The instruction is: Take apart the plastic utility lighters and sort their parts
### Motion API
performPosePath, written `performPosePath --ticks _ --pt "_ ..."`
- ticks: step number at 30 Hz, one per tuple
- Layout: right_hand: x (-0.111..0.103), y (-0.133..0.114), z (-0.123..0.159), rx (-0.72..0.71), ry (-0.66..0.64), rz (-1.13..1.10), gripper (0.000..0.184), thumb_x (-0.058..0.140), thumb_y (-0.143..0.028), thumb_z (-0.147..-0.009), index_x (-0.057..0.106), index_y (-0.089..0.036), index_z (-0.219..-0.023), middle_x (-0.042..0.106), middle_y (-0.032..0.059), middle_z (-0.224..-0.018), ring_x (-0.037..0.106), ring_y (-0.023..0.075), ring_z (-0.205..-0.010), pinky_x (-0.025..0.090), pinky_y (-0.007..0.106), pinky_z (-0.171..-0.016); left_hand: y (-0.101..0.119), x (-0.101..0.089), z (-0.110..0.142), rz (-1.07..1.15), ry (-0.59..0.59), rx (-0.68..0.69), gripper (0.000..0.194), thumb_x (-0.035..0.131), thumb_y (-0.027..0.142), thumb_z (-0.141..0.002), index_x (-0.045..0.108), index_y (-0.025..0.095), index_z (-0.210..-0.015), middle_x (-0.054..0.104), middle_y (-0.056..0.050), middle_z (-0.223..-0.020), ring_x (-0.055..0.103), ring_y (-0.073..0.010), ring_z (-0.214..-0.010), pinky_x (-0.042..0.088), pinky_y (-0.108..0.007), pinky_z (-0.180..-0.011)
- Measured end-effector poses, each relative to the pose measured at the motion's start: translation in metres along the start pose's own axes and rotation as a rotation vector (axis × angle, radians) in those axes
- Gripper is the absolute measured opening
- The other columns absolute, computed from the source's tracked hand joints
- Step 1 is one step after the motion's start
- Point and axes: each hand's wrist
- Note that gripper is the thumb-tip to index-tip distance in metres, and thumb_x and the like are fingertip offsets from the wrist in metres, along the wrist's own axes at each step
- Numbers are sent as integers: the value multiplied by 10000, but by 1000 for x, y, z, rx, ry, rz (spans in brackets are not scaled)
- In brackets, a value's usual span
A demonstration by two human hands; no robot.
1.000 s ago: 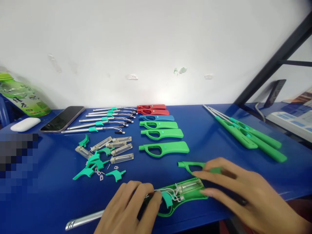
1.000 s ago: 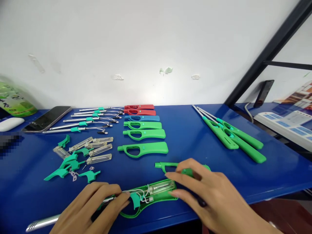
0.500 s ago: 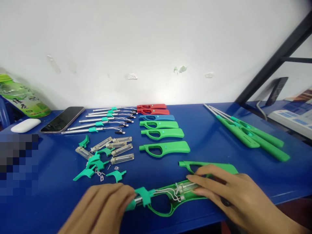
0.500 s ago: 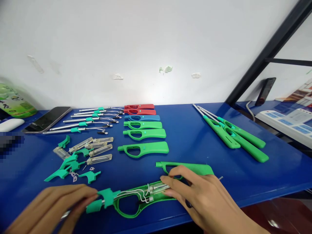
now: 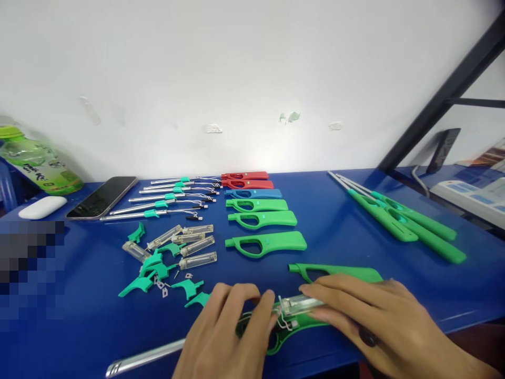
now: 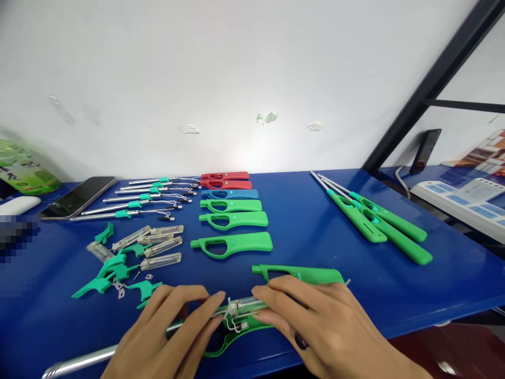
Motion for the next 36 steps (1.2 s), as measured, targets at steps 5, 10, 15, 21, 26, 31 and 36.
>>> performPosePath --ticks 5,10,15,21,26,31,36 --pt "-5 -1 -2 -15 9 -22 242 463 -352 -1152 683 -274 -1215 854 -45 -1064 829 122 -923 603 215 -738 -2 13 3 41 -9 6 357 471 -11 -972 671 209 -1170 692 -42 -1038 626 -189 -866 584 -315 -746" --pt "-4 3 10 -16 -8 1 220 504 -324 -1132 688 -251 -1228 857 -23 -1069 835 139 -905 627 184 -722 2 14 4 -10 -36 30 464 411 -78 -923 669 207 -1183 687 -42 -1066 627 -207 -921 600 -333 -789" --pt "-8 18 33 93 26 52 225 531 -287 -1110 678 -289 -1280 848 -9 -1125 838 176 -904 651 223 -731 3 12 4 10 -55 -12 456 382 -79 -925 669 199 -1145 671 -43 -1042 609 -204 -885 590 -306 -696" --pt "-15 15 24 71 39 88 224 524 -310 -1117 682 -303 -1274 849 -23 -1118 837 162 -902 648 217 -696 1 14 2 -85 -38 -5 360 488 134 -1060 628 161 -1390 687 -76 -1084 610 -211 -895 585 -305 -668" --pt "-13 0 -10 -38 65 55 307 455 -361 -1152 744 -259 -1153 864 -29 -1021 837 129 -861 627 183 -663 0 11 0 16 45 1 248 611 232 -1055 701 200 -1283 690 -65 -1059 612 -195 -915 576 -291 -725" --pt "-14 -6 -33 -112 89 -36 320 447 -337 -1159 739 -231 -1080 862 -31 -943 827 87 -795 599 139 -655 -9 3 8 53 141 42 235 562 54 -1024 711 188 -1148 709 -42 -1040 604 -190 -992 563 -273 -839" --pt "-9 -13 -43 -130 68 -96 301 447 -337 -1160 724 -240 -1090 858 -47 -928 828 83 -812 585 155 -625 -19 -11 8 126 130 8 226 580 44 -1015 692 194 -1141 726 -22 -1031 598 -167 -934 566 -258 -837"
Point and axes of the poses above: each hand's wrist, its own z-axis away from the middle knuckle, its own x-axis out of the palm, y = z × x
